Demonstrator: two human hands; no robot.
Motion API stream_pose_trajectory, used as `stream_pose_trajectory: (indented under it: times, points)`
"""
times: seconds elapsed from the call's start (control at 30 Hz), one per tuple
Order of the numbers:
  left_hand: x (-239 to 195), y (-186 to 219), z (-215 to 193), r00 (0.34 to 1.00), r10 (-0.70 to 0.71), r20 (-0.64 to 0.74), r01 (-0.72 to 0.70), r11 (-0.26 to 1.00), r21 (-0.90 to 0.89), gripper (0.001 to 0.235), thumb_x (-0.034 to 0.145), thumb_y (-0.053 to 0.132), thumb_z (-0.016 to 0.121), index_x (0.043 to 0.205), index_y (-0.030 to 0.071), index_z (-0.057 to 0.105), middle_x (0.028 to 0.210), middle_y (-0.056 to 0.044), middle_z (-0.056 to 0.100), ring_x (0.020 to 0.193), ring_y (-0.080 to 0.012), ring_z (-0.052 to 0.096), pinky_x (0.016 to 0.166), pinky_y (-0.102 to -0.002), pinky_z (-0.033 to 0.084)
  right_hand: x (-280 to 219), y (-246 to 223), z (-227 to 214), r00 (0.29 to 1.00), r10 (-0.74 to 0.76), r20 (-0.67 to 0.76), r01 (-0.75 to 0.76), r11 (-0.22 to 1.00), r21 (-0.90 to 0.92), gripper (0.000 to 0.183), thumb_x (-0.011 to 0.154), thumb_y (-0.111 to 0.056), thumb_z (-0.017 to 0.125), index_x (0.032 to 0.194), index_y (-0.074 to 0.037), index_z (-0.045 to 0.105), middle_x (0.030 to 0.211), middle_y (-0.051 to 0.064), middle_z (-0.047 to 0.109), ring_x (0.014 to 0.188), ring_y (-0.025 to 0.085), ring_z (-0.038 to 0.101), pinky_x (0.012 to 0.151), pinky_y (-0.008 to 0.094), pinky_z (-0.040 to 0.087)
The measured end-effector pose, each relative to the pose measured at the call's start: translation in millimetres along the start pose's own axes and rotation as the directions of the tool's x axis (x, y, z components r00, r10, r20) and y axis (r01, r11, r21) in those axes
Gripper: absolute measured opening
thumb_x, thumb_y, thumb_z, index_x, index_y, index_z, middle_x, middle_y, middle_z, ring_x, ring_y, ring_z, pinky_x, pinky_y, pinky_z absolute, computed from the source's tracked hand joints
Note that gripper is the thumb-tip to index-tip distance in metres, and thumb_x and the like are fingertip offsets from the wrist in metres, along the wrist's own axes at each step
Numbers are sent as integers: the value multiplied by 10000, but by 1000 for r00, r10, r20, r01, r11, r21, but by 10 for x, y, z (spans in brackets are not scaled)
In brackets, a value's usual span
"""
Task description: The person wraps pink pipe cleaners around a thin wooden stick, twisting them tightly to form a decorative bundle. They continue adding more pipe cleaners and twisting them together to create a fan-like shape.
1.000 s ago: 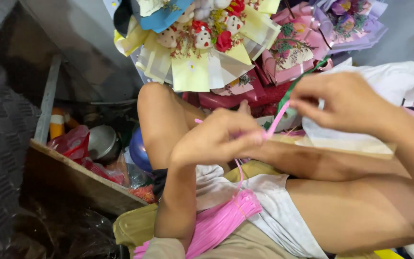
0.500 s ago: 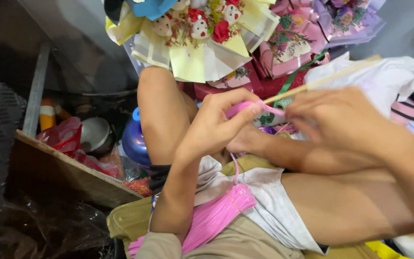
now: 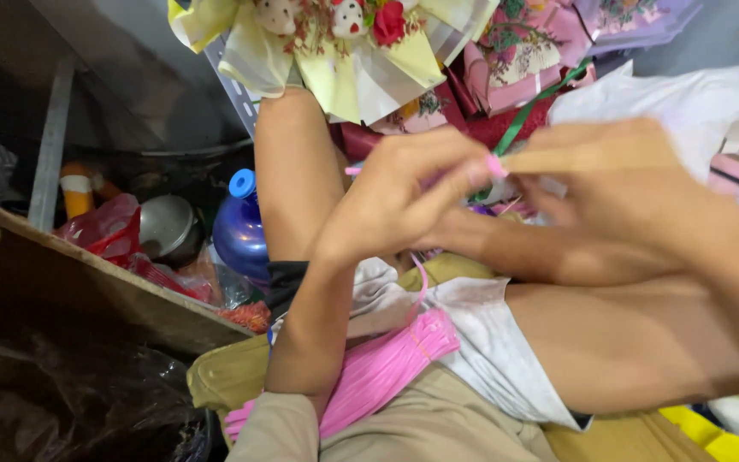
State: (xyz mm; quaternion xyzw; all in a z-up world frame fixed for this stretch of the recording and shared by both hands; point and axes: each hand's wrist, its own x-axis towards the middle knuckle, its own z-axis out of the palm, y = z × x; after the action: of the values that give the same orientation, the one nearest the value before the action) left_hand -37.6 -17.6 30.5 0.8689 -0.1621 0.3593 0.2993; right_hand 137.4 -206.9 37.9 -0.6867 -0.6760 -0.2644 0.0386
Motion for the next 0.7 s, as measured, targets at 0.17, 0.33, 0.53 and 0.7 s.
stream_pose_trajectory:
  times: [0.17, 0.33, 0.53, 0.7]
  points:
    - [-44, -139, 45, 913, 125, 387, -104, 992, -74, 252, 1073, 235, 468, 907, 110, 610, 787, -38, 611, 632, -303, 543, 1085, -557, 293, -51, 122, -277, 991, -32, -130, 23, 997, -69, 122, 1109, -265, 761, 989, -287, 758, 898, -72, 718, 847, 192, 706, 581, 366, 362]
    - [-12, -191, 149, 964, -259, 53, 225, 911, 346, 329, 1049, 393, 401, 906, 124, 525, 860, -84, 668, 765, -404, 624, 608, -559, 414, -73, -270, -434, 953, -123, -277, 128, 992, -1, 175, 1118, -73, 749, 948, -111, 737, 869, 6, 701, 709, 270, 622, 638, 381, 455]
    - [-42, 146, -141, 991, 48, 128, -10, 959, -282, 284, 1111, 217, 475, 1161, 23, 676, 995, -65, 708, 892, -159, 654, 820, -298, 512, -106, -153, -238, 983, -29, -183, 69, 973, 218, 88, 1085, -86, 737, 1046, -157, 773, 1019, -9, 749, 853, 213, 682, 617, 351, 393]
    - [-144, -132, -26, 864, 156, 479, -65, 977, -201, 385, 1088, 352, 448, 1305, 110, 654, 838, -80, 729, 725, -268, 656, 780, -370, 488, -24, -192, -591, 964, -213, -158, 240, 955, 174, 87, 1082, -132, 693, 1024, -95, 746, 930, 23, 711, 780, 250, 649, 645, 392, 459]
